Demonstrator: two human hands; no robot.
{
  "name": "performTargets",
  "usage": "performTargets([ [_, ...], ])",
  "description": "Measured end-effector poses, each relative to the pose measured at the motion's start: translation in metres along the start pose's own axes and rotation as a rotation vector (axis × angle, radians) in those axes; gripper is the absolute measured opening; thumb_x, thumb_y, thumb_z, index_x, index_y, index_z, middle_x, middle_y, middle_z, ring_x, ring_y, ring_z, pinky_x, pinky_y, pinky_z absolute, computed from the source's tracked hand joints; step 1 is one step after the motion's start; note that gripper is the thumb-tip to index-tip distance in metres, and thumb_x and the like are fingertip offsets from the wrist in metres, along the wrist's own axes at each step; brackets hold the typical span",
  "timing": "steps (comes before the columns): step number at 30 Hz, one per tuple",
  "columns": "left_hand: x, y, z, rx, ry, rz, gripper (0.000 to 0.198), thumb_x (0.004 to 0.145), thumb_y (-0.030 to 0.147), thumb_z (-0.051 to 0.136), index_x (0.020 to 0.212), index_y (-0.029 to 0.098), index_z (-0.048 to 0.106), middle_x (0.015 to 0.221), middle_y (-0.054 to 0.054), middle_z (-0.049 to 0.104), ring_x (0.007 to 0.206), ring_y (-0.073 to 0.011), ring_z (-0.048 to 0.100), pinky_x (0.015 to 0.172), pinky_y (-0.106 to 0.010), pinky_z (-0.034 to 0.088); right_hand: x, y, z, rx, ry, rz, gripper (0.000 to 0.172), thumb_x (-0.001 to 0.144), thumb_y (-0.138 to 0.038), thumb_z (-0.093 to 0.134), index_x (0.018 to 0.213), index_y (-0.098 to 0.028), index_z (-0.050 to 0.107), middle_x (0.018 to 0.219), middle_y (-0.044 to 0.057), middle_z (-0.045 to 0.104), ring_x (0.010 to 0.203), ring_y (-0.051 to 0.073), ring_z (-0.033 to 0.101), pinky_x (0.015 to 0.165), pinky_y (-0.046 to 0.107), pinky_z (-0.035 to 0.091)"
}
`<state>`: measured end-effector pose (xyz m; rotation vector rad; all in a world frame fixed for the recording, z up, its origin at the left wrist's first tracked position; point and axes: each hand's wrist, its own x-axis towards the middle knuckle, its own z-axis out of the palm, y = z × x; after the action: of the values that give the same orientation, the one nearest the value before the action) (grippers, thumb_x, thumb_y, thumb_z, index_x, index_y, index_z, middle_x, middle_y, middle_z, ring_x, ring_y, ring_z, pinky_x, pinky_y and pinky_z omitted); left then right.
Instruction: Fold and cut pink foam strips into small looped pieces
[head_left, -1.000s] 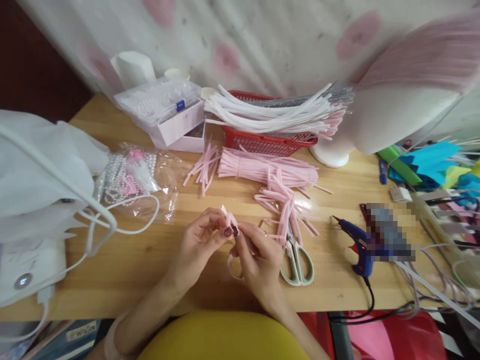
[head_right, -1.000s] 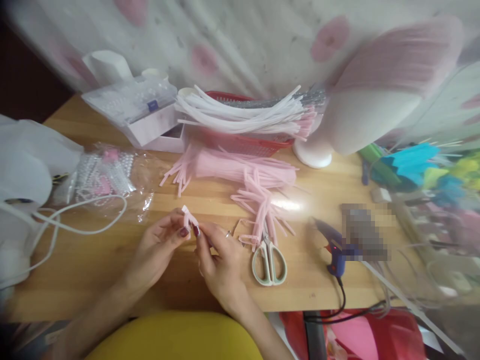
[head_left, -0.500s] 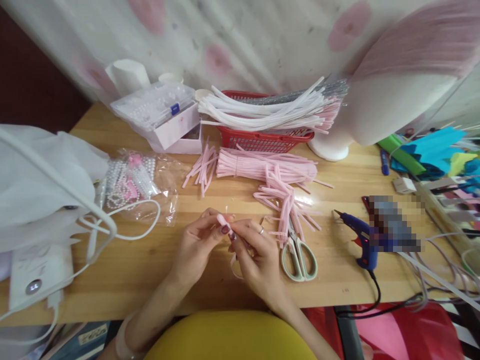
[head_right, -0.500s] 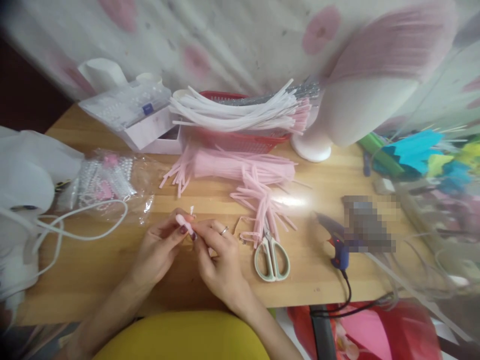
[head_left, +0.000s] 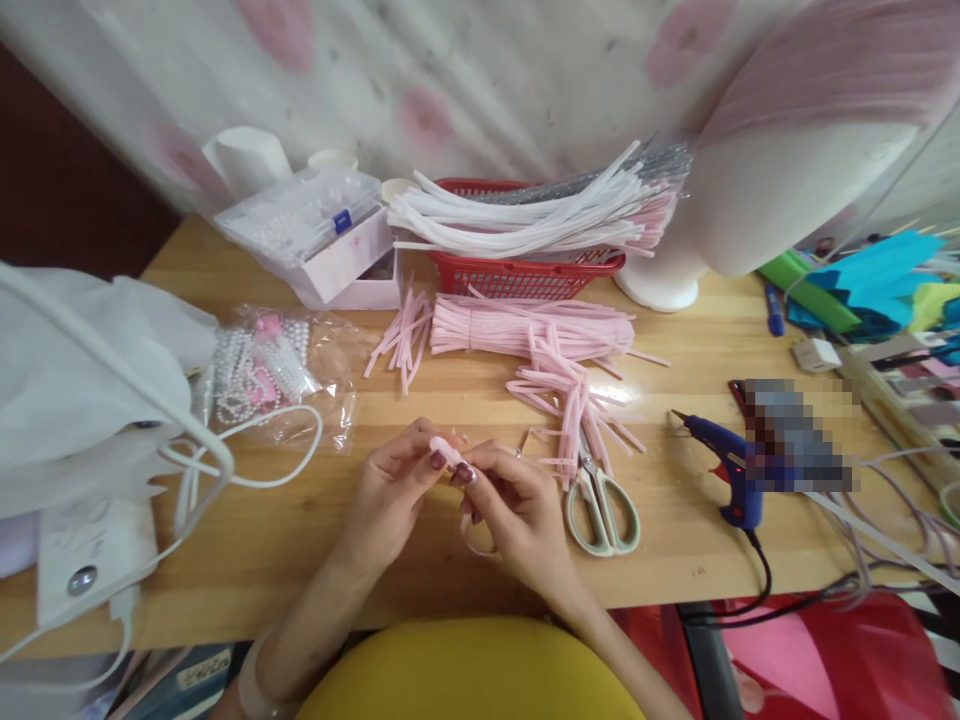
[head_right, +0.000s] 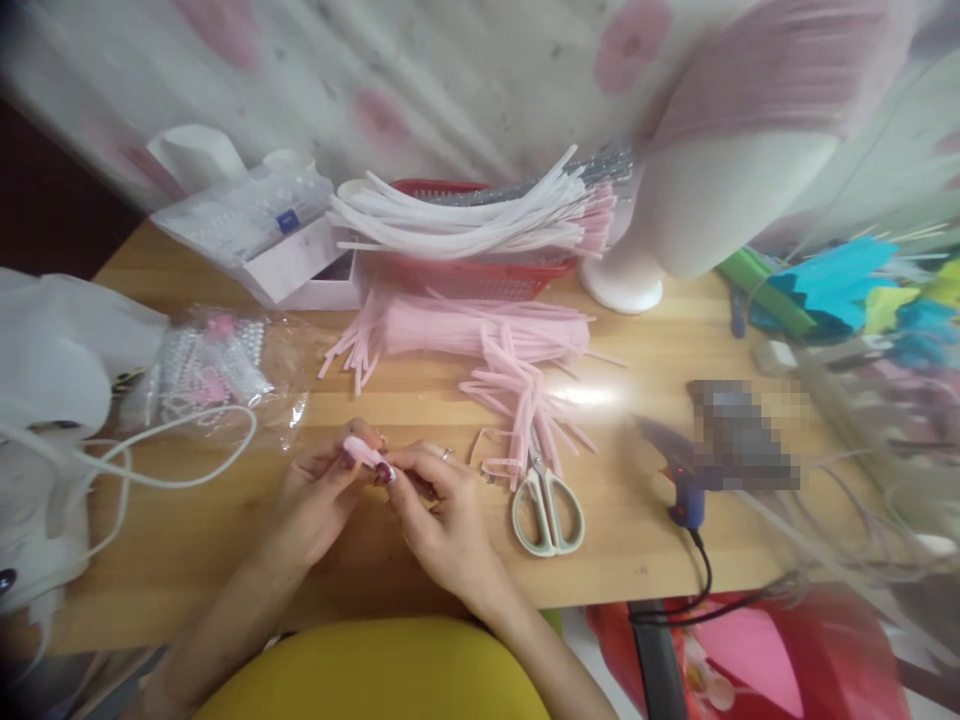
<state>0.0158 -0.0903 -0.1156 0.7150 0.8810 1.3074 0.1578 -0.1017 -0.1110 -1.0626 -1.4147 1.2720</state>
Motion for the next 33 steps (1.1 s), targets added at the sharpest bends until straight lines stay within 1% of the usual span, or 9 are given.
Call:
performTargets([
  [5,0.002,0.004,-0.003,-0.039,-0.03,-0.022,0.017,0.07,0.039,0.08,0.072,0.022,0.077,0.069,0.002,0.05,0.065,-0.0105,0.052,0.06,-0.022,0.044,0.001,-0.004,0.0,0.18,-0.067,0.129,0.014,0.089,-0.027,0.061,0.085,-0.018,0.07,0.07,0.0,0.056,0.053,0.007,0.049,0.05,0.019,0.039],
  [10,0.002,0.005,-0.002,-0.103,-0.056,-0.105,0.02,0.07,0.04,0.079,0.063,0.022,0.075,0.065,0.003,0.047,0.061,-0.0103,0.049,0.059,-0.024,0.044,0.002,-0.007,-0.003,0.158,-0.126,0.129,0.018,0.091,-0.028,0.058,0.086,-0.016,0.07,0.065,-0.001,0.055,0.051,0.007,0.049,0.049,0.019,0.039],
  [13,0.001,0.005,0.0,-0.067,-0.008,-0.099,0.022,0.067,0.042,0.081,0.061,0.022,0.074,0.065,0.003,0.048,0.063,-0.011,0.048,0.062,-0.024,0.044,0.001,-0.008,-0.005,0.061,-0.131,0.052,0.019,0.093,-0.026,0.054,0.092,-0.016,0.07,0.068,0.0,0.057,0.054,0.009,0.052,0.051,0.021,0.042],
  [16,0.002,0.008,0.003,-0.012,0.076,-0.053,0.021,0.061,0.04,0.085,0.059,0.022,0.073,0.065,0.002,0.051,0.068,-0.0126,0.05,0.064,-0.025,0.043,0.002,-0.008,-0.005,-0.115,-0.111,-0.078,0.015,0.092,-0.022,0.055,0.097,-0.018,0.069,0.077,0.002,0.061,0.065,0.012,0.057,0.062,0.024,0.047],
  [18,0.003,0.008,0.005,0.019,0.101,-0.02,0.019,0.059,0.038,0.086,0.06,0.023,0.074,0.067,0.002,0.053,0.069,-0.0126,0.051,0.064,-0.024,0.042,0.003,-0.007,-0.004,-0.232,-0.082,-0.164,0.011,0.09,-0.02,0.058,0.096,-0.017,0.067,0.08,0.004,0.063,0.069,0.013,0.058,0.065,0.025,0.048],
  [21,0.003,0.007,0.007,0.071,0.118,0.032,0.016,0.061,0.037,0.085,0.064,0.024,0.076,0.072,0.001,0.055,0.075,-0.0131,0.052,0.067,-0.023,0.043,0.006,-0.004,-0.003,-0.361,-0.035,-0.264,0.011,0.091,-0.016,0.057,0.097,-0.015,0.066,0.085,0.007,0.065,0.075,0.014,0.061,0.068,0.026,0.049],
  [24,0.003,0.004,0.005,0.143,0.133,0.096,0.012,0.064,0.034,0.084,0.067,0.025,0.077,0.077,0.0,0.056,0.083,-0.0145,0.053,0.071,-0.023,0.044,0.006,0.001,-0.004,-0.449,-0.024,-0.323,0.018,0.094,-0.013,0.051,0.105,-0.018,0.064,0.094,0.008,0.067,0.083,0.016,0.064,0.072,0.027,0.05],
  [27,0.003,0.004,0.0,0.231,0.13,0.125,0.009,0.069,0.032,0.081,0.068,0.023,0.077,0.081,-0.001,0.053,0.083,-0.0148,0.052,0.071,-0.024,0.045,0.005,0.004,-0.006,-0.552,-0.041,-0.372,0.022,0.095,-0.013,0.048,0.109,-0.019,0.063,0.095,0.009,0.068,0.082,0.017,0.064,0.071,0.028,0.05],
  [33,0.005,0.011,-0.012,0.384,0.087,0.122,0.018,0.072,0.036,0.078,0.064,0.021,0.074,0.084,-0.003,0.053,0.086,-0.0174,0.052,0.075,-0.028,0.044,0.004,0.002,-0.009,-0.714,-0.082,-0.435,0.024,0.093,-0.01,0.042,0.105,-0.015,0.062,0.087,0.01,0.067,0.075,0.017,0.062,0.062,0.027,0.046],
])
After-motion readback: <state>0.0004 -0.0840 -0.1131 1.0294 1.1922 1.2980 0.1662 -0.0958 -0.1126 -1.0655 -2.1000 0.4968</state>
